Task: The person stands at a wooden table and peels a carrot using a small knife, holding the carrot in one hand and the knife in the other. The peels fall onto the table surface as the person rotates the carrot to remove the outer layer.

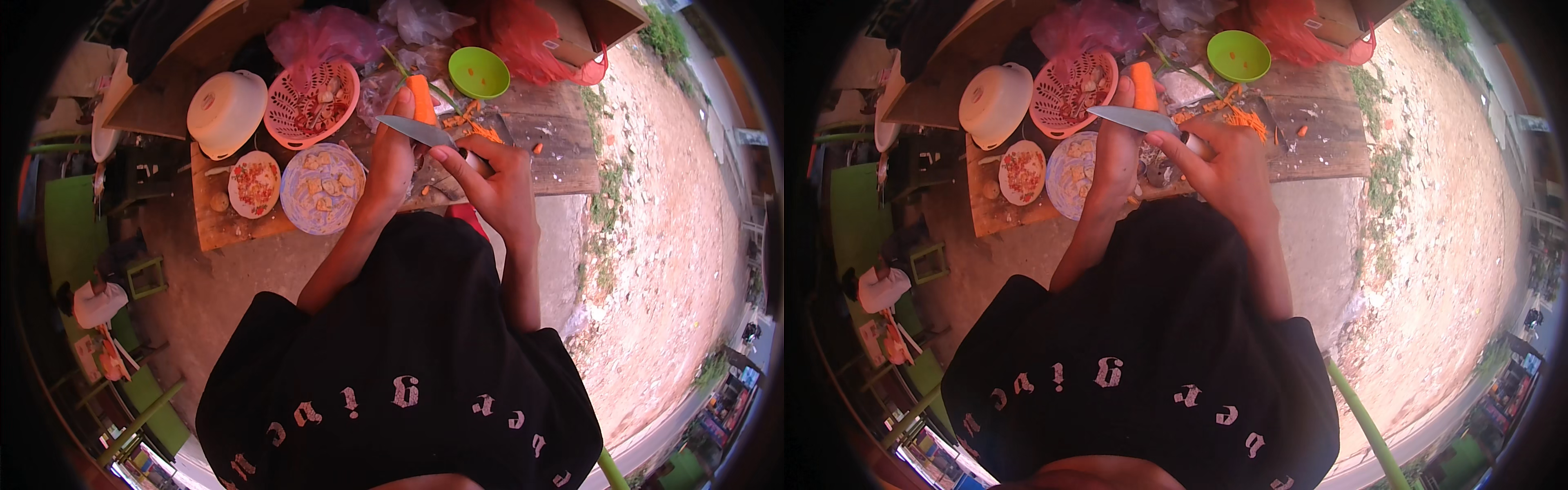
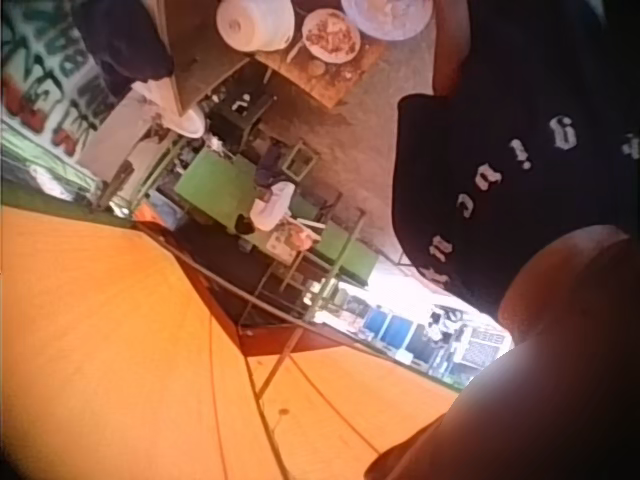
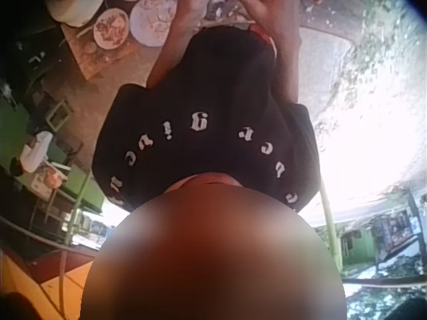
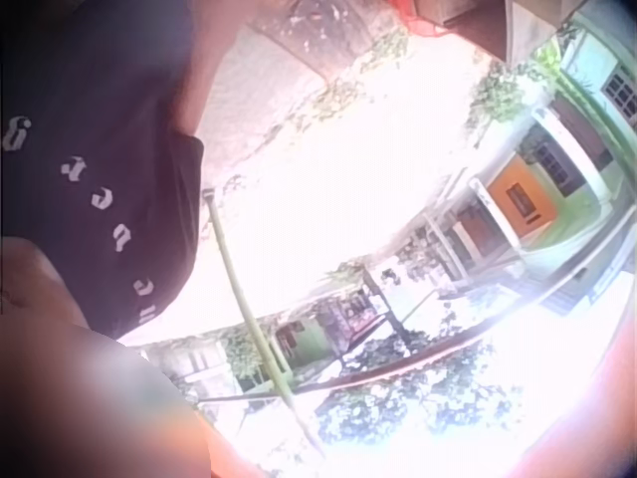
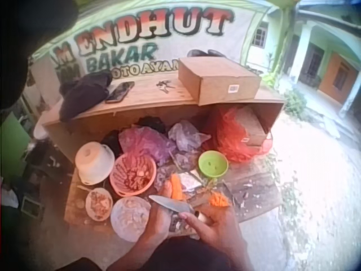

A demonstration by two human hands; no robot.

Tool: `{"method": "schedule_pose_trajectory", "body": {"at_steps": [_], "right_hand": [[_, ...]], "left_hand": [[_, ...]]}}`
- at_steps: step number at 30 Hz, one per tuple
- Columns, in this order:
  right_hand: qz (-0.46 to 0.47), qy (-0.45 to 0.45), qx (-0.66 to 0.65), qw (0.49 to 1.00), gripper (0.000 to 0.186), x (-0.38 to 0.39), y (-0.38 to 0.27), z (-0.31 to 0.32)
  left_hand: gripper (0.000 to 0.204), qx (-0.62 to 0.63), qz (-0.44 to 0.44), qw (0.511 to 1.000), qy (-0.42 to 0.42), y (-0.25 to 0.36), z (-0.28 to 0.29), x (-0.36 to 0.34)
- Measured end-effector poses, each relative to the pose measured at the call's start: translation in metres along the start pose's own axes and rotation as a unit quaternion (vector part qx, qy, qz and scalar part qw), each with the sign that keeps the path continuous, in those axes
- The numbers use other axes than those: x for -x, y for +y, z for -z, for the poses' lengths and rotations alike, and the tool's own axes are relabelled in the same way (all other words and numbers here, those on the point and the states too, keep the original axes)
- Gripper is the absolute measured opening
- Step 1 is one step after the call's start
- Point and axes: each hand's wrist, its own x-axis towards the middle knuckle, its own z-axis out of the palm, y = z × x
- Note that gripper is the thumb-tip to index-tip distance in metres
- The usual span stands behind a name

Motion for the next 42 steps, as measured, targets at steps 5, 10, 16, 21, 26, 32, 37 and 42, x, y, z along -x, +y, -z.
{"method": "schedule_pose_trajectory", "body": {"at_steps": [5,10,16,21,26,32,37,42], "right_hand": [[0.013,0.008,0.008,1.000,0.033,-0.001,0.002,-0.001],[0.021,0.026,0.017,0.999,0.034,-0.001,0.003,-0.003],[0.049,0.060,0.039,0.996,0.034,-0.002,0.001,-0.007],[0.050,0.065,0.044,0.996,0.034,-0.001,-0.002,-0.004],[0.113,0.079,0.074,0.988,0.035,-0.002,0.003,-0.004],[0.124,0.087,0.111,0.982,0.034,-0.002,-0.001,0.003],[0.062,0.112,0.099,0.987,0.035,-0.003,-0.001,0.020],[0.084,0.020,0.067,0.994,0.034,0.002,-0.009,0.016]], "left_hand": [[0.051,0.004,0.013,1.000,0.026,0.002,-0.006,0.002],[0.049,0.011,0.005,1.000,0.023,-0.001,-0.006,0.000],[0.042,0.067,0.005,0.997,0.040,0.000,-0.007,0.003],[0.038,0.104,0.005,0.994,0.037,0.001,-0.008,0.003],[0.037,0.151,0.003,0.988,-0.012,0.003,-0.004,0.002],[0.046,0.171,0.020,0.984,-0.046,0.006,-0.004,0.002],[0.047,0.207,0.024,0.971,-0.116,0.007,0.007,0.006],[0.047,0.160,0.005,0.985,-0.063,0.006,-0.003,0.006]]}}
